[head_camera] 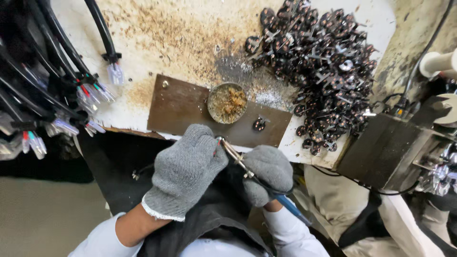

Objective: The person, wearing gloves, solders wire leads onto small electrical components at a workbench. They hold a wire in one hand and a soldering iron in the other, dip the wire in flux, solder the joint, and set the finished component on a growing pile, repeating the cycle.

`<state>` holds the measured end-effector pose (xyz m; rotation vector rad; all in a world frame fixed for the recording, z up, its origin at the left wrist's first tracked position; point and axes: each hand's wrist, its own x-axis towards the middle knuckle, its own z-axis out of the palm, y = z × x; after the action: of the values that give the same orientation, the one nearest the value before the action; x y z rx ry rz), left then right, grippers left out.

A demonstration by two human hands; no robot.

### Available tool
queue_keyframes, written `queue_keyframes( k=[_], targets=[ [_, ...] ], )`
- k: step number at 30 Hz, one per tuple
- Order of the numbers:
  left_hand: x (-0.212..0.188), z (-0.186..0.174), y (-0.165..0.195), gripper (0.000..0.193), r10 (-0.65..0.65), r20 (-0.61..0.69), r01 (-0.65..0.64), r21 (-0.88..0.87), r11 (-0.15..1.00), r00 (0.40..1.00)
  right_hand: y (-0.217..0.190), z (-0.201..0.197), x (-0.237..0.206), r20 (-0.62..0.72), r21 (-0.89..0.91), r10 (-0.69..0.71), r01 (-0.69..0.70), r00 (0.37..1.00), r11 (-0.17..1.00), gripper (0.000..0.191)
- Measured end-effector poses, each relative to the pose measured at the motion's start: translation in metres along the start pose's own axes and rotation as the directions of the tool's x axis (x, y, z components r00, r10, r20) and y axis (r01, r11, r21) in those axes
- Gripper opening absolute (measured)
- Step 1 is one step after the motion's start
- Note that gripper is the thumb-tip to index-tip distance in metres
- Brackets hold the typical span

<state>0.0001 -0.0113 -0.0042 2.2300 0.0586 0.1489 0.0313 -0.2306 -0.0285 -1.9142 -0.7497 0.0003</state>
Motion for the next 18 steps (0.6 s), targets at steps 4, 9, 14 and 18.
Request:
queue_keyframes(
  k=[4,9,14,18],
  targets=[
    [0.004,-0.003,0.008,0.018,-0.008,-0.033,0.010,0.035,0.999,0.999,-0.010,-0.006,0.017,0.017,0.036,0.199,-0.199,0.980,0.979,0.026],
    [-0.001,0.001,0.006,0.019,0.016,-0.002,-0.016,0.045,0.999,1.000,-0.021,-0.023,0.010,0.001,0.819,0.693,-0.398,0.721,0.413,0.028],
    [-0.005,0.003,0.002,0.016,0.021,-0.065,-0.020,0.028,0.999,0.998,0.002,0.004,0.007,-0.468,0.110,0.372,-0.365,0.801,0.924,0.031],
    [-0.002,0.000,0.009,0.018,0.008,-0.071,-0.003,0.079,0.997,0.997,-0.013,0.007,0.014,-0.470,0.513,0.505,-0.241,0.724,0.824,0.037]
  ],
)
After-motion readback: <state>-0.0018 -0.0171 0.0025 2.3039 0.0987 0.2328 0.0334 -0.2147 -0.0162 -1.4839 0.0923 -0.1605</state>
